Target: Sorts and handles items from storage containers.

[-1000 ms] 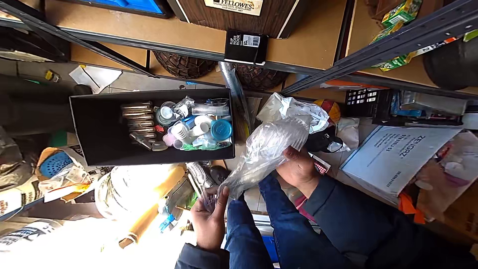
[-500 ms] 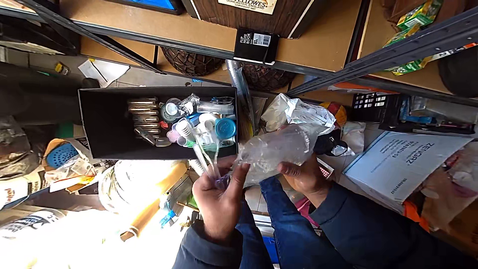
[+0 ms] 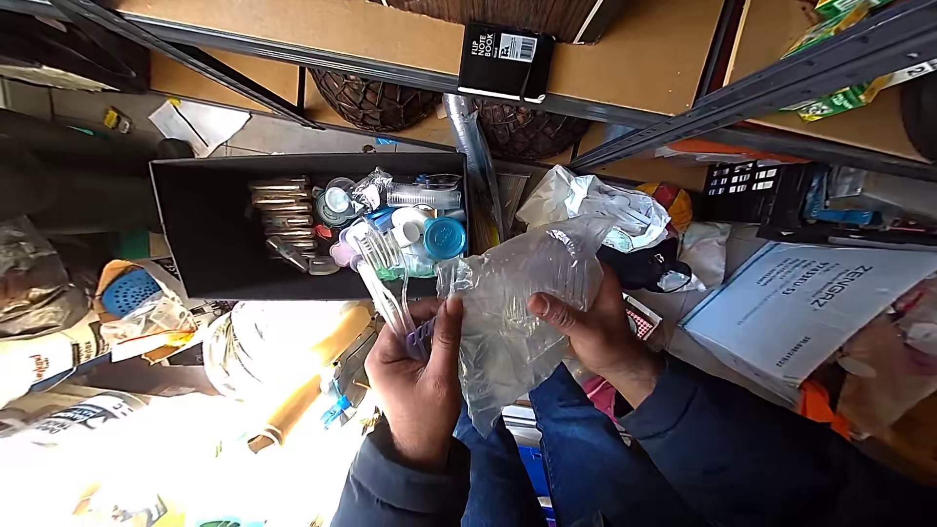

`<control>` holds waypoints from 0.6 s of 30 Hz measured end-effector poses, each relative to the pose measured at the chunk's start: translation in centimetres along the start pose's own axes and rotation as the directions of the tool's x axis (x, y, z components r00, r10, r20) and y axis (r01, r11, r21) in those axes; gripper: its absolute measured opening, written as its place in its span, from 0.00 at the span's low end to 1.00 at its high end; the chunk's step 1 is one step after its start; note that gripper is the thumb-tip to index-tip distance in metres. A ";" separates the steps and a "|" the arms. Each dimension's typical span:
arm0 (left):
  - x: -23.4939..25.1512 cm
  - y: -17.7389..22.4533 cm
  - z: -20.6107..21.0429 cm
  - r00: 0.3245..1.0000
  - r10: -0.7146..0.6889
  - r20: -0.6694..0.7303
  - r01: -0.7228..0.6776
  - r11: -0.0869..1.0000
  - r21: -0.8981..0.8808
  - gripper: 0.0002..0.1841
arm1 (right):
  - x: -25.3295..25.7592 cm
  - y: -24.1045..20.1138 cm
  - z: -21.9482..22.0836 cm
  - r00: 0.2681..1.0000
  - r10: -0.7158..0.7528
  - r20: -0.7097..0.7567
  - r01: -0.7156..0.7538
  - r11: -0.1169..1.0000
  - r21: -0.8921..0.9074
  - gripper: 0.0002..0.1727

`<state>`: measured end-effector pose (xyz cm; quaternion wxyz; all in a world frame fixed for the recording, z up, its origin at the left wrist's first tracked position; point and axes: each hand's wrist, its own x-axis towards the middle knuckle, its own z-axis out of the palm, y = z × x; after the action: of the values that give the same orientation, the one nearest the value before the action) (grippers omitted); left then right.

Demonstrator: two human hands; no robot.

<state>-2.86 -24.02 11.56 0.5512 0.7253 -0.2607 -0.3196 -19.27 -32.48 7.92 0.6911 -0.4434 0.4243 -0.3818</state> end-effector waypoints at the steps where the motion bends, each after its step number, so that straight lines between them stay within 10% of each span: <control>1: -0.2 -0.1 0.0 1.000 0.027 -0.008 -0.027 1.000 0.014 0.08 | 0.0 -0.2 0.1 1.000 -0.025 -0.003 0.025 1.000 -0.016 0.37; 7: -0.6 -0.6 -1.2 0.879 0.346 0.329 -0.466 0.770 0.436 0.23 | 0.2 -0.7 0.0 0.993 -0.121 0.012 0.121 0.989 -0.088 0.41; 18: 0.6 -0.7 -3.1 0.840 0.296 0.454 -0.488 0.778 0.396 0.08 | -0.2 0.6 -1.0 0.992 -0.108 0.057 0.111 0.993 -0.049 0.39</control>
<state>-0.11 -22.28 11.42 0.3421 0.6969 -0.5800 -0.2468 -20.20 -32.35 7.12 0.6685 -0.4942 0.3901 -0.3958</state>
